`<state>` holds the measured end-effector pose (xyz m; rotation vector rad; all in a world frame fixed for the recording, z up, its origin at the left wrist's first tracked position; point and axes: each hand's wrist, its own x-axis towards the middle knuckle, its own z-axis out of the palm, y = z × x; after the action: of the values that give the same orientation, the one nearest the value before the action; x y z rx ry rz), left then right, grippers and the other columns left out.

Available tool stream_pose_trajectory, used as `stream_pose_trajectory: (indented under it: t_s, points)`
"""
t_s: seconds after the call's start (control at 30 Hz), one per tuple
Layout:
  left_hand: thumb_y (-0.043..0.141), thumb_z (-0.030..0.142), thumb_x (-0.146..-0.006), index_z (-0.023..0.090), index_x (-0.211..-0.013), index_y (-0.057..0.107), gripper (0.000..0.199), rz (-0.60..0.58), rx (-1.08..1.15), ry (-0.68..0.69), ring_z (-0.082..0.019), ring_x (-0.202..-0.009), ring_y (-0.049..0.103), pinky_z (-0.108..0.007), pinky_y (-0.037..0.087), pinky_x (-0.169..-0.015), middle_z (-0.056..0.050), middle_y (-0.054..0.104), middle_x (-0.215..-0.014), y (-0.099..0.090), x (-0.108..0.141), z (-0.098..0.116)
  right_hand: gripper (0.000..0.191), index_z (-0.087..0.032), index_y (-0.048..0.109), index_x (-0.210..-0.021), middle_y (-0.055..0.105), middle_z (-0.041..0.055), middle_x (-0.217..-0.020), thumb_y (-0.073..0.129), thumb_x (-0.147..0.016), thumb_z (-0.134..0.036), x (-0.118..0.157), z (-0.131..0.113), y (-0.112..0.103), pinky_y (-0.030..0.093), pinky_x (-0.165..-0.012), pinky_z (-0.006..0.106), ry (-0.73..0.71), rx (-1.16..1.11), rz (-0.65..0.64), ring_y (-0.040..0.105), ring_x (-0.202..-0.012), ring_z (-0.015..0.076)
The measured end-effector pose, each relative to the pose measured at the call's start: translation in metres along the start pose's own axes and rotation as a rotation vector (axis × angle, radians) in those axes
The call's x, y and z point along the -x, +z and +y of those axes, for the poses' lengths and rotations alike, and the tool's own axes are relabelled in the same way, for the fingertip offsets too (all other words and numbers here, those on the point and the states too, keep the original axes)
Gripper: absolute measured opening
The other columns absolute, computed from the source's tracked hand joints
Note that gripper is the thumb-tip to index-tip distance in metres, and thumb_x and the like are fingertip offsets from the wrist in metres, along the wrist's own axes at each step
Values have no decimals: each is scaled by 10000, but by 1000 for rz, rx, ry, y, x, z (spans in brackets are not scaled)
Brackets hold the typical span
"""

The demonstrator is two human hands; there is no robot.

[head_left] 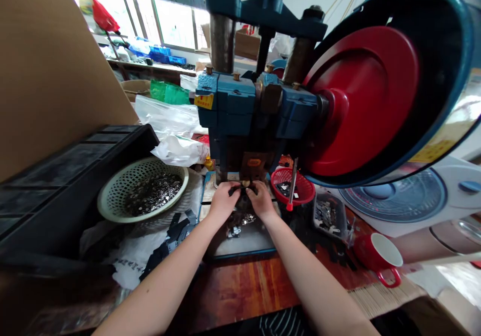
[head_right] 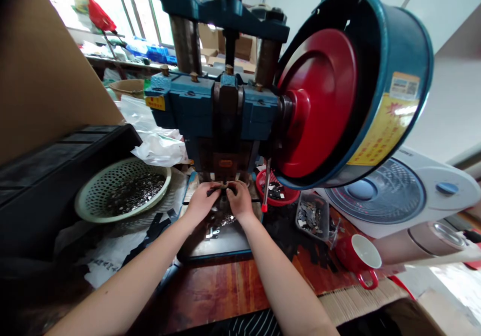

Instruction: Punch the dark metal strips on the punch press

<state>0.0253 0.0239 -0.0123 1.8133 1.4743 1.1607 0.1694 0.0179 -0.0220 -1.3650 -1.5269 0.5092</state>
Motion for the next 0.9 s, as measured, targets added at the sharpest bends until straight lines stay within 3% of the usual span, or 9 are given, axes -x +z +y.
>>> stream_pose_trajectory:
  t_s: [0.17,0.43,0.67,0.9]
  points:
    - [502,206,-758,178,-993,672,292,-84,27,-6,-207,-946,602,-350,456,-884,-63,675,-992,4,-8,-7,232,-170,635,-952,675,56,-940,494,-771,-200,-3,1,3,478,-830,300,26,-49,-60,622,-897,180]
    - [501,244,-783,201,-999,672,278,-109,-26,38,-217,-1023,569,-354,409,-952,-61,658,-1018,-1,-7,2,238,-166,631,-947,661,75,-993,493,-756,-201,-1,1,3,444,-900,326,41,-69,-53,597,-974,194]
    - [503,217,-774,181,-1002,676,288,-138,-43,49,-218,-1029,581,-342,414,-959,-70,669,-1022,3,-13,2,231,-167,625,-934,680,57,-923,494,-748,-208,-4,3,4,481,-822,311,60,-98,-72,624,-882,181]
    - [476,263,-814,182,-1044,657,303,-182,-14,87,-203,-1061,569,-335,389,-985,-57,666,-1077,-1,-12,-2,206,-177,631,-900,677,46,-920,510,-735,-200,-5,2,2,470,-843,317,82,-81,-70,619,-887,183]
